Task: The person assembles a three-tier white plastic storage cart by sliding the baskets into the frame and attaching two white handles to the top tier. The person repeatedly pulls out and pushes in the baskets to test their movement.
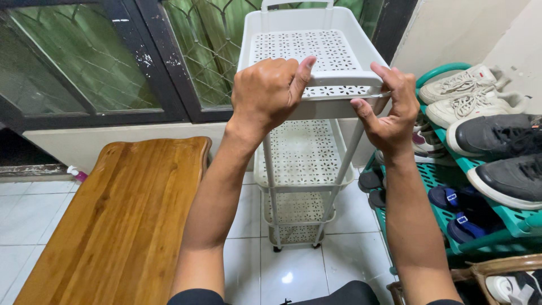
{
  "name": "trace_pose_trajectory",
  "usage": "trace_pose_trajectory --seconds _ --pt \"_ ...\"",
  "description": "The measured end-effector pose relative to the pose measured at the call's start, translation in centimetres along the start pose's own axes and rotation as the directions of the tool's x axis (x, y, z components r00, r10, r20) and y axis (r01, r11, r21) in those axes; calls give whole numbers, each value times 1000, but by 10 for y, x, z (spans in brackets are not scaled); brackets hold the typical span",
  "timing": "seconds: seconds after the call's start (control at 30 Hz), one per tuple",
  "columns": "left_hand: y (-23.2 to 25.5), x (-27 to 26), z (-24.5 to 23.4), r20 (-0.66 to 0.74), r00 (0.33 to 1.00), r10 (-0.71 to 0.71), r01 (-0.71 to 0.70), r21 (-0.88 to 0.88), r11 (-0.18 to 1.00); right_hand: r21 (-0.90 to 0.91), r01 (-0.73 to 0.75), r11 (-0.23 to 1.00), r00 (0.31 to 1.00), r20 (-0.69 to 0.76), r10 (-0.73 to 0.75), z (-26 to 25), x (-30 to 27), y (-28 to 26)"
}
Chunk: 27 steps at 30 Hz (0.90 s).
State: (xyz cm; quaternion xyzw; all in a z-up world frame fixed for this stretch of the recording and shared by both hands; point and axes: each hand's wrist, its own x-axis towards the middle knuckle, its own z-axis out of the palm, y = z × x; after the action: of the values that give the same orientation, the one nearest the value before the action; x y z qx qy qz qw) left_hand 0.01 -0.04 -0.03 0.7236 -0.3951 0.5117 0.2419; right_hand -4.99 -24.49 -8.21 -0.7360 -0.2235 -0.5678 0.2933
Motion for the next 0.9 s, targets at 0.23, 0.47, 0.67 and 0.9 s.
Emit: trace_pose_trajectory --seconds 0.23,0.47,0.67,0.9 --pt "0 -1 -1 -24 1000 5 -5 4 1000 -10 -6 1000 1000 -4 6 -1 -1 -2" --pt "-2 -1 0 -26 1000 5 -5 10 1000 11 -5 1000 1000 -29 5 2 1 -3" --pt "-5 -2 4 -20 1000 -15 16 16 1000 1 -50 999 992 -116 50 14 -2 -3" --pt "-3 -3 9 -83 996 -21 23 30 999 23 -75 997 975 -209 78 23 -3 -2"
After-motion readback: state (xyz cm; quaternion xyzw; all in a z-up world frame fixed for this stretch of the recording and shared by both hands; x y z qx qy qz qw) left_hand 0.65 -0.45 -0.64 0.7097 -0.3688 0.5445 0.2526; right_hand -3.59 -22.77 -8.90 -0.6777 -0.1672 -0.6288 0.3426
